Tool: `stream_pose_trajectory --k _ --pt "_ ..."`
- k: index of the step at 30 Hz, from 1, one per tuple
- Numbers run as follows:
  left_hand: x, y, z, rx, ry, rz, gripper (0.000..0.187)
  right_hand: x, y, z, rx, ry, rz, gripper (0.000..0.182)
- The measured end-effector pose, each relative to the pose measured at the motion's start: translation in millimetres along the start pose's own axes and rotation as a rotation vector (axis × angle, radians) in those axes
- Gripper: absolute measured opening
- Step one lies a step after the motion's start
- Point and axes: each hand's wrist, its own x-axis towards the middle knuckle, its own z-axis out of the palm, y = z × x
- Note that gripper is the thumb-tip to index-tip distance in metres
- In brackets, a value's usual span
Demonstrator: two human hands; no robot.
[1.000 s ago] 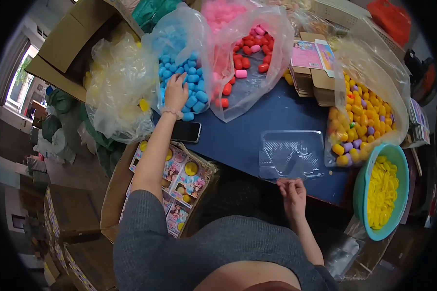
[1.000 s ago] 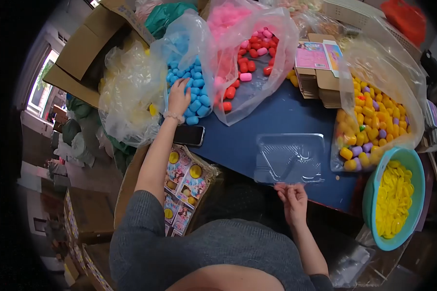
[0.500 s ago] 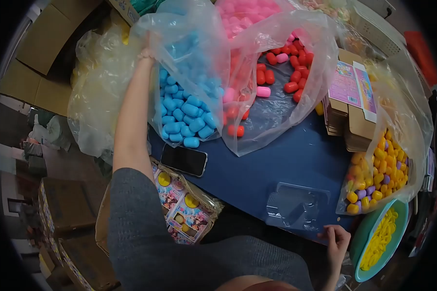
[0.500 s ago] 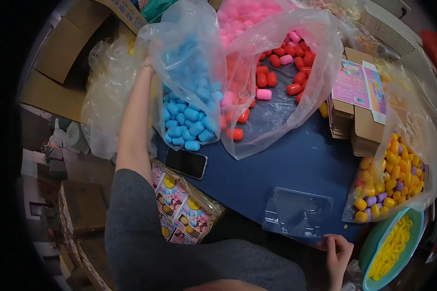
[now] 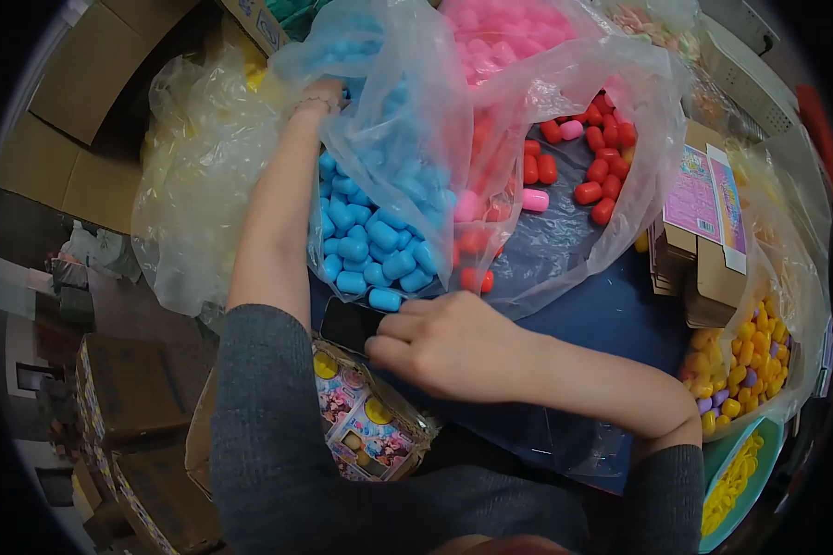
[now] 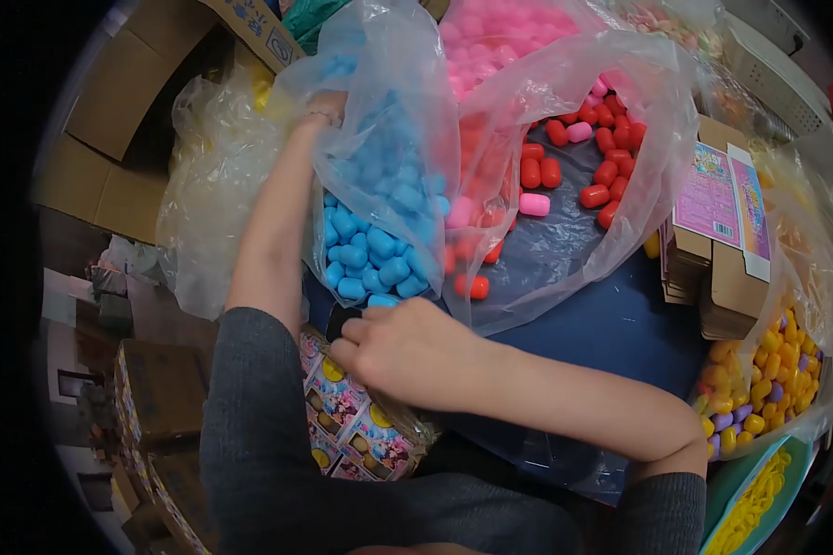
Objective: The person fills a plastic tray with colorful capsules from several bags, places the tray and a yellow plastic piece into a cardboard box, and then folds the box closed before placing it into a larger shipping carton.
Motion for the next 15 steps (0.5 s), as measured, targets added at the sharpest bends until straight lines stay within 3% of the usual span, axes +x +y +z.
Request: stream_pose_trajectory --k 4,6,13,15 --pt "24.4 -4.8 9.3 -0.017 0.048 -0.024 0.035 -42.0 -8.6 -3.3 0.047 -0.113 0.13 0.013" --pt "36.9 -3.5 12.0 -0.029 0.08 -0.033 0.035 -77.9 -12.8 -6.5 0.016 -0.142 0.291 0.011" --pt "70.6 -2.0 7.7 -0.067 0.049 -0.06 0.035 -187.7 -62.9 -46.1 0.001 -0.072 0.712 0.011" --pt "69.6 -4.0 3.7 -0.069 0.032 -0.069 0.036 -203.2 -64.9 -56.0 0.141 0.03 0.817 0.012"
